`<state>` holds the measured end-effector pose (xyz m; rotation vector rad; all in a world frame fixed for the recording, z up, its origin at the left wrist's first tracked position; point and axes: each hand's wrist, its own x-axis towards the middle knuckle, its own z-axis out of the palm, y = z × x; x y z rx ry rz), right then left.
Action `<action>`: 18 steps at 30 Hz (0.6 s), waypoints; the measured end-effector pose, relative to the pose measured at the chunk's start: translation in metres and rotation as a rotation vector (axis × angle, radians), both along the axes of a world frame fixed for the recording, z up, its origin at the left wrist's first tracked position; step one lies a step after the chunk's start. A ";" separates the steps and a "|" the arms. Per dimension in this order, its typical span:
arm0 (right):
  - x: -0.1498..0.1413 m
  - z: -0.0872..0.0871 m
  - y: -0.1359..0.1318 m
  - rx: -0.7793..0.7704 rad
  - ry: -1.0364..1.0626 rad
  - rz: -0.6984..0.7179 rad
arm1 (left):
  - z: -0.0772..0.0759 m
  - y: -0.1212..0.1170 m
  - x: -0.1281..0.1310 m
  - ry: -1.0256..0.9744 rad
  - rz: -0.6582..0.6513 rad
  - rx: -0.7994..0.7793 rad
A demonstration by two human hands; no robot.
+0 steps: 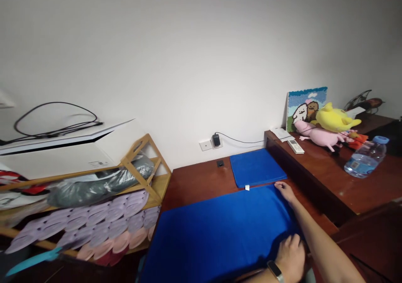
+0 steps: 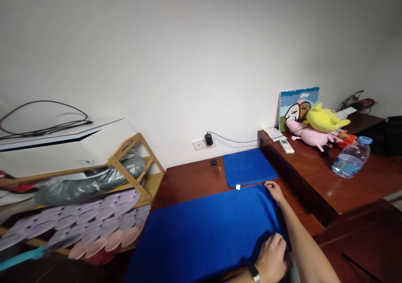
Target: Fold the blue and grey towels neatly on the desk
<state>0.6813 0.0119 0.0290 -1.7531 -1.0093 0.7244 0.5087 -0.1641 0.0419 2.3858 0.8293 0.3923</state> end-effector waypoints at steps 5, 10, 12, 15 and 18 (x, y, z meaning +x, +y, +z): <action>-0.034 0.043 -0.007 0.047 0.091 0.222 | 0.026 -0.013 -0.058 -0.279 0.430 -0.279; -0.118 0.090 0.022 0.073 0.077 0.483 | 0.058 -0.011 -0.146 -0.694 0.712 -0.674; -0.168 0.105 0.037 0.082 0.059 0.592 | 0.067 -0.011 -0.190 -0.831 0.788 -0.746; -0.259 0.117 0.057 0.087 0.022 0.768 | 0.073 -0.017 -0.262 -1.006 0.947 -0.704; -0.360 0.118 0.071 0.099 -0.059 0.930 | 0.068 -0.032 -0.338 -1.114 1.157 -0.610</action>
